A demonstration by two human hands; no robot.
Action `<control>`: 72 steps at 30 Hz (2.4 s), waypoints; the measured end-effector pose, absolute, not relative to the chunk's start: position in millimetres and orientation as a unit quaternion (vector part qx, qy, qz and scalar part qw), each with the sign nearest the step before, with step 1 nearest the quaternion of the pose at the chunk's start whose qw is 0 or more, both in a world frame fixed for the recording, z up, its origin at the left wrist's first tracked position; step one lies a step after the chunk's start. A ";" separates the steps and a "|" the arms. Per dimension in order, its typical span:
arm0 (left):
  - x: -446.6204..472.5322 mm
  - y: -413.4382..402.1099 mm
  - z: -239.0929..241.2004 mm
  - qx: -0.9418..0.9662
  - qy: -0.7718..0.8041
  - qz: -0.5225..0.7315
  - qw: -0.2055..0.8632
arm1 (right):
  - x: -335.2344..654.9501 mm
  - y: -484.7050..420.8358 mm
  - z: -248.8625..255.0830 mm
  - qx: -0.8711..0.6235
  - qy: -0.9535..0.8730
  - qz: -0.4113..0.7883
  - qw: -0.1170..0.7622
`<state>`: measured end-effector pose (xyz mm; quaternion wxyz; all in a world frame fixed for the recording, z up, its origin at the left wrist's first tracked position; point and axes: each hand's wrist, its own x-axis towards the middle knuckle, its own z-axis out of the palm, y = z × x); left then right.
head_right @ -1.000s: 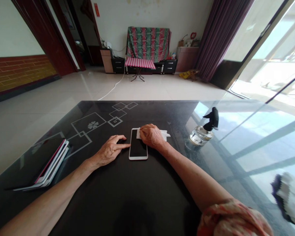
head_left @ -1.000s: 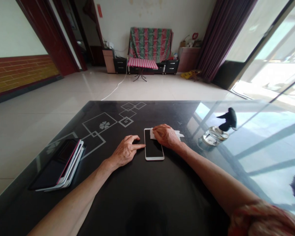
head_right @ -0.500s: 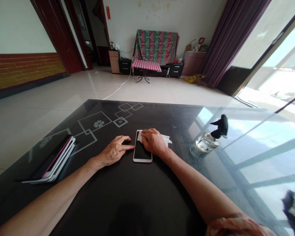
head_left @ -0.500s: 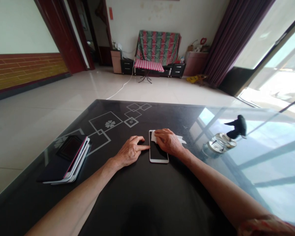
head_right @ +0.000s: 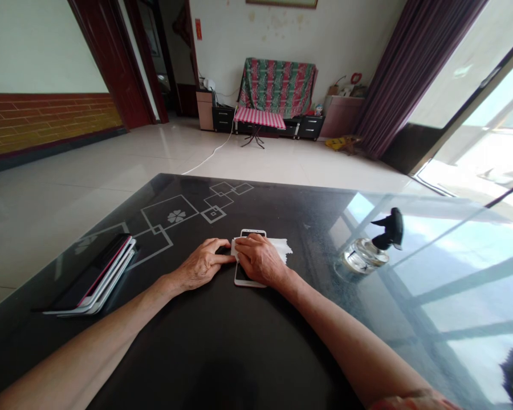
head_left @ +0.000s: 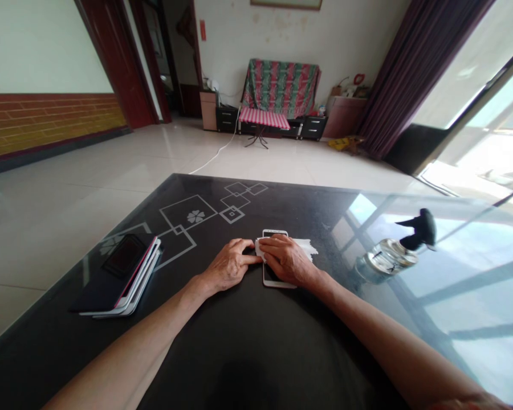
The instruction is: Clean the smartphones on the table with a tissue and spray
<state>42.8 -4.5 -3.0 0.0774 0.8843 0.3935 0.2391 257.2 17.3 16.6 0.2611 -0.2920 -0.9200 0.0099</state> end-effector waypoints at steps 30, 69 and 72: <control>44.3 -5.6 1.0 0.882 0.400 0.229 0.094 | 273.4 32.2 12.4 -0.388 -0.874 -0.024 0.292; 43.8 -6.1 1.6 0.880 0.400 0.234 0.101 | 289.9 48.3 16.6 -0.439 -0.852 0.027 0.283; 43.9 -5.7 1.4 0.883 0.396 0.235 0.095 | 281.2 42.8 17.2 -0.383 -0.882 0.024 0.274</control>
